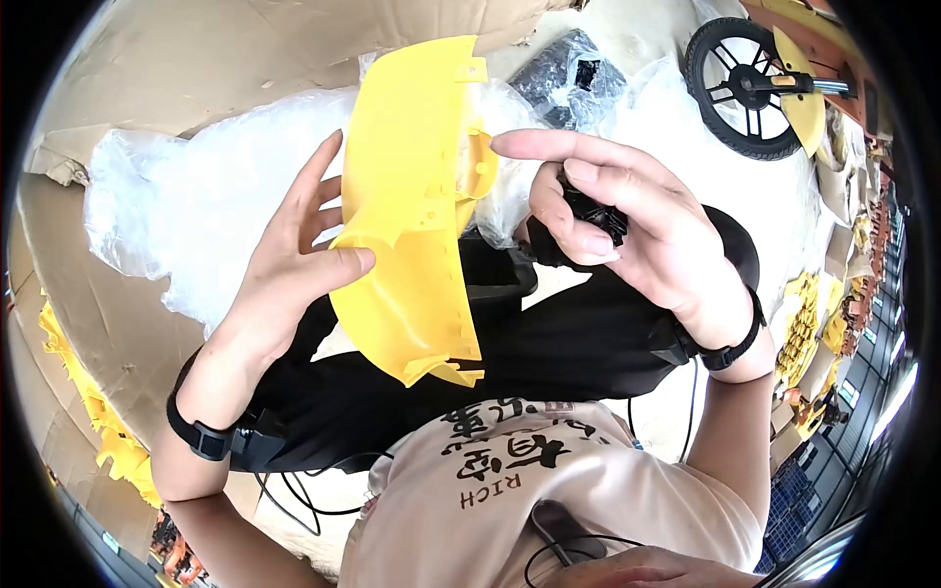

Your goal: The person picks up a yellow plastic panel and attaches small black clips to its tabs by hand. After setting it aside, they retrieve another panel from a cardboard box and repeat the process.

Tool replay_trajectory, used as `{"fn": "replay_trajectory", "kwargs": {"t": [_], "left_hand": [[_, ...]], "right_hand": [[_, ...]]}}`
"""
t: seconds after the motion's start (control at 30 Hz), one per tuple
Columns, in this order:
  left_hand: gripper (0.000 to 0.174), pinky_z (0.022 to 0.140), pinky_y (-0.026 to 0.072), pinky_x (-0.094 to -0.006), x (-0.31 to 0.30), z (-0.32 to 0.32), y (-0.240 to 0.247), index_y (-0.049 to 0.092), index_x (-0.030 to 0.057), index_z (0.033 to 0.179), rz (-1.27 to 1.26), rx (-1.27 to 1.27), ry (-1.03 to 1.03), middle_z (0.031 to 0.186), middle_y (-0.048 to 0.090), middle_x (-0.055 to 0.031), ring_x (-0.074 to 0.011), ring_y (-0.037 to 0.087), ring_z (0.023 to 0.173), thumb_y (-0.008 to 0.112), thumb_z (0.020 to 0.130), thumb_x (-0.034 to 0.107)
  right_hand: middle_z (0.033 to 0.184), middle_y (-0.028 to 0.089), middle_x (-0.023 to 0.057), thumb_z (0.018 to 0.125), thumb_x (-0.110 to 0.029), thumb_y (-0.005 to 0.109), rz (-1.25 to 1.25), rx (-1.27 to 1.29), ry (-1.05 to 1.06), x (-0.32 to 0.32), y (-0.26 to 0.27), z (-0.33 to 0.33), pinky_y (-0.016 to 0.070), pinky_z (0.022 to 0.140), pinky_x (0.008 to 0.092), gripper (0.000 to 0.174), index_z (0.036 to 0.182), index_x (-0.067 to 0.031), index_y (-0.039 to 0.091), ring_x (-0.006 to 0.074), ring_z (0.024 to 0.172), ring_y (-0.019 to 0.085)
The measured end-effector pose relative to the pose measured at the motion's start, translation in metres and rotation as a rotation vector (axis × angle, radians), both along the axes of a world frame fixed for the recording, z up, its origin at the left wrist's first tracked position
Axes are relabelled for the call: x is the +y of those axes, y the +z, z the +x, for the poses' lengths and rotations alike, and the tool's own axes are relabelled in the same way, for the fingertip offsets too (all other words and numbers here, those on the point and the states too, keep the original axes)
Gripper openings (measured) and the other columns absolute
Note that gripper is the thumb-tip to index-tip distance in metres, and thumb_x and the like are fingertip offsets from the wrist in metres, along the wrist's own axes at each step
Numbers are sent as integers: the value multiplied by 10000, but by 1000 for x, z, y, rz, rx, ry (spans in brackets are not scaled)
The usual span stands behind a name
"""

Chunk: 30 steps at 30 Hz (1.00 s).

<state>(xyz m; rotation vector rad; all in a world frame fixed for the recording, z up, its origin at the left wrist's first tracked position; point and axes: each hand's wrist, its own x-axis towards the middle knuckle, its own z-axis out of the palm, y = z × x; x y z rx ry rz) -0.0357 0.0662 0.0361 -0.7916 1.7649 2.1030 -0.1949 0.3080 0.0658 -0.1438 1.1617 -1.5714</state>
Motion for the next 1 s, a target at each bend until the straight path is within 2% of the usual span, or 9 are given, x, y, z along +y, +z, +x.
{"fn": "replay_trajectory", "kwargs": {"t": [0.07,0.17,0.27,0.37,0.43,0.57,0.6,0.73,1.0], "left_hand": [[964,1077,382,-427,1,0,1,213,97,1573,50,-14,-16,1443,397,-190,-288,449,1277,684,735,160],[961,1072,389,-418,0,2,-5,214,97,1573,62,8,-23,1443,398,-182,-286,448,1278,686,739,165],[956,1065,394,-410,1,3,-8,222,96,1571,69,32,-12,1440,400,-177,-283,452,1267,686,739,179],[968,1059,397,-402,5,1,-5,212,98,1573,50,83,10,1436,402,-175,-266,471,1237,683,735,206],[972,1061,394,-402,9,2,-4,208,98,1573,51,143,19,1443,400,-164,-256,481,1218,679,729,204],[968,1072,381,-406,6,5,-16,206,102,1568,-105,319,-71,1460,391,-124,-241,495,1219,662,716,163],[965,1093,364,-414,9,5,-14,220,104,1563,-148,318,-55,1492,363,-111,-255,468,1279,646,698,134],[968,1124,332,-428,10,2,-11,215,110,1566,-177,268,-36,1526,325,-134,-274,420,1343,618,687,137],[1005,1174,242,-414,7,2,-19,177,16,1564,-226,401,-95,1547,306,-181,-297,315,1433,611,675,192]], "right_hand": [[875,553,54,1050,-201,443,-21,27,24,-1,-1,2,302,556,196,309,1215,18,586,67,614,375],[804,547,31,1056,-248,472,-5,39,1,-4,-3,4,291,540,198,317,1203,5,594,50,576,353],[699,508,-11,1053,-291,492,-28,132,125,-4,-7,2,277,520,201,331,1147,-2,623,41,541,332],[632,457,-39,1048,-280,506,-20,140,73,-2,-7,3,265,507,204,321,1119,-1,647,38,531,321],[621,435,-53,1044,-266,516,-39,6,-35,-3,-5,0,261,504,206,314,1110,4,663,34,534,319],[729,510,-21,1026,-196,534,-109,-105,-39,-1,-4,-7,270,519,197,291,1185,26,634,35,589,350],[866,589,14,1019,-163,534,-111,-100,-40,0,-5,-8,283,535,189,323,1266,35,599,43,613,351],[996,649,38,1015,-147,543,-122,-23,-77,2,-8,-6,290,540,169,381,1354,26,549,47,623,347],[889,681,42,975,-156,635,21,-1,-185,4,-1,-9,286,507,165,284,1199,17,657,33,593,370]]}}
